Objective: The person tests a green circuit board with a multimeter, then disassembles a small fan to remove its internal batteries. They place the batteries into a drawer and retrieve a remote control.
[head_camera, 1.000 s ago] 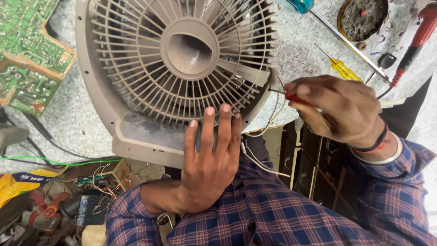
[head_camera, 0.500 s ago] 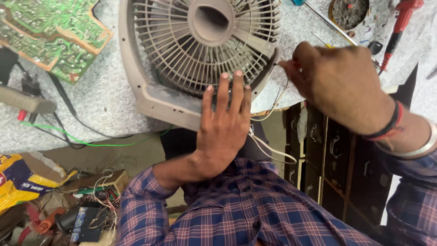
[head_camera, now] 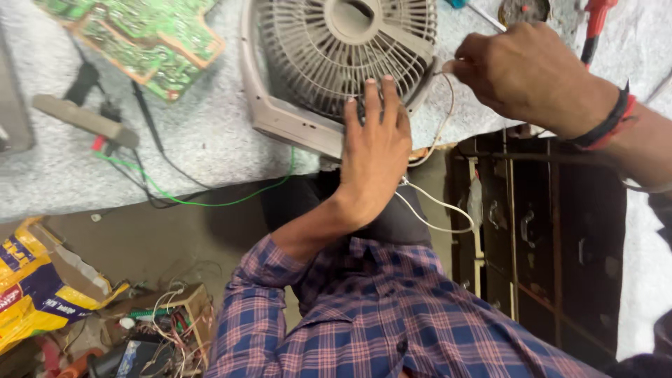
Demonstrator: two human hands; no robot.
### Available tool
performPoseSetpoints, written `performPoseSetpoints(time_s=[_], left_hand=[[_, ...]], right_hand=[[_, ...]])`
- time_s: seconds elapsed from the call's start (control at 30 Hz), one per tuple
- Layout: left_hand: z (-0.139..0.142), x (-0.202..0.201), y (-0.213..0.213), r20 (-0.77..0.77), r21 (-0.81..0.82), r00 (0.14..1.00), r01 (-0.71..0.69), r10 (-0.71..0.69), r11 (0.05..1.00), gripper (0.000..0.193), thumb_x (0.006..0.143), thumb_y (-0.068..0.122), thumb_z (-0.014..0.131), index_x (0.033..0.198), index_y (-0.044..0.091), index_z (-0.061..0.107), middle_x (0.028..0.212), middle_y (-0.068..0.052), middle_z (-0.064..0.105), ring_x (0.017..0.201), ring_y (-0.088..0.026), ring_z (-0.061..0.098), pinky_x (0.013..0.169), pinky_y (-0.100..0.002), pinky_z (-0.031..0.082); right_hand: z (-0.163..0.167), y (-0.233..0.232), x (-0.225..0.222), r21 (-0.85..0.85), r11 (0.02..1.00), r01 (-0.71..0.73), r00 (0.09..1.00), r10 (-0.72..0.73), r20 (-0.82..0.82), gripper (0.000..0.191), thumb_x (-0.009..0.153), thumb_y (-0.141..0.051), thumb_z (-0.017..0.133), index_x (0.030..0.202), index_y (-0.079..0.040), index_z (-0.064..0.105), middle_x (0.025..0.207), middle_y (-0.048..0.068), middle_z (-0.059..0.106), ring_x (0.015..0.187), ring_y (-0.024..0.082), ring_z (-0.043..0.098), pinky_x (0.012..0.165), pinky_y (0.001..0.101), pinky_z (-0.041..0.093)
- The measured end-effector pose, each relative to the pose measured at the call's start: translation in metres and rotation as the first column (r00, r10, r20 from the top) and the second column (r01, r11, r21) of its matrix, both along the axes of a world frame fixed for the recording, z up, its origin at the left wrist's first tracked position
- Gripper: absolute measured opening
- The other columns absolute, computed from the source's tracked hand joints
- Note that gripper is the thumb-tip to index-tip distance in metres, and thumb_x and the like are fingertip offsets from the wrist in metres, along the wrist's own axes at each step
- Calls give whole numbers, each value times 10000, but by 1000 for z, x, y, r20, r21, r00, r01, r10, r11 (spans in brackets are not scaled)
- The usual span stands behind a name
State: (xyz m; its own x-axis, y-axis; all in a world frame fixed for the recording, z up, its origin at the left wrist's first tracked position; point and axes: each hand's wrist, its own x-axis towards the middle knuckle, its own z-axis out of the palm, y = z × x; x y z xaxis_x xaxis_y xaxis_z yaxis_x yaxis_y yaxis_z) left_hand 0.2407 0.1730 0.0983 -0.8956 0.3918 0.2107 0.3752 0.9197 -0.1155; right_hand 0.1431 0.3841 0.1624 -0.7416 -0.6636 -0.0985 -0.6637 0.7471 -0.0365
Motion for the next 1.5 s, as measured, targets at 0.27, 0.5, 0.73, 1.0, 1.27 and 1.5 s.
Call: performPoseSetpoints(time_s=[0.27, 0.5, 0.73, 1.0, 1.27, 1.5], left_hand=[[24, -93, -42, 368, 504, 807, 244, -462, 828, 383, 986, 335, 695, 1313, 137, 665, 1337, -116, 606, 1343, -326, 513, 1139, -503, 431], [-17, -156, -37, 165, 304, 801, 514, -576, 802, 811, 919, 656, 617, 1545, 191, 397, 1596, -181, 301, 1491, -398, 187, 1200, -628, 137], [-31, -160, -39, 208, 266, 794, 516, -571, 814, 825, 956, 672, 559, 1600, 208, 338, 1654, -161, 268, 1536, -386, 161, 1230, -634, 106], [-30, -160, -38, 169, 304, 781, 539, -601, 786, 818, 947, 640, 594, 1583, 172, 380, 1628, -190, 306, 1514, -409, 171, 1209, -642, 124], [-26, -154, -44, 81, 347, 770, 574, -633, 742, 799, 974, 603, 658, 1575, 126, 433, 1615, -202, 352, 1493, -410, 240, 1195, -632, 175], [-25, -152, -44, 11, 319, 774, 598, -633, 736, 780, 982, 584, 679, 1583, 152, 434, 1568, -205, 394, 1439, -402, 326, 1144, -623, 229]], right_hand=[[0, -16, -26, 216, 954, 208, 939, -256, 227, 392, 997, -386, 621, 865, -66, 806, 726, 161, 740, 659, 355, 712, 723, 469, 588], [-24, -20, -49, 286, 927, 243, 838, -349, 420, 378, 969, -428, 567, 1025, -146, 812, 865, 199, 764, 830, 376, 729, 812, 509, 556], [-19, -28, -44, 323, 874, 363, 754, -479, 449, 541, 1019, -435, 584, 880, 51, 777, 787, 286, 733, 792, 404, 692, 815, 520, 563], [3, -43, -44, 445, 880, 164, 865, -345, 364, 442, 985, -442, 586, 961, -36, 757, 847, 223, 750, 826, 407, 738, 804, 516, 579], [16, -41, -37, 521, 847, -105, 982, 5, 190, 301, 1010, -373, 597, 1078, -107, 721, 830, 145, 762, 789, 329, 752, 738, 443, 599], [7, -17, -15, -211, 964, 162, 977, -127, 173, 276, 972, -248, 739, 1031, 21, 725, 850, 186, 715, 746, 343, 711, 688, 429, 565]])
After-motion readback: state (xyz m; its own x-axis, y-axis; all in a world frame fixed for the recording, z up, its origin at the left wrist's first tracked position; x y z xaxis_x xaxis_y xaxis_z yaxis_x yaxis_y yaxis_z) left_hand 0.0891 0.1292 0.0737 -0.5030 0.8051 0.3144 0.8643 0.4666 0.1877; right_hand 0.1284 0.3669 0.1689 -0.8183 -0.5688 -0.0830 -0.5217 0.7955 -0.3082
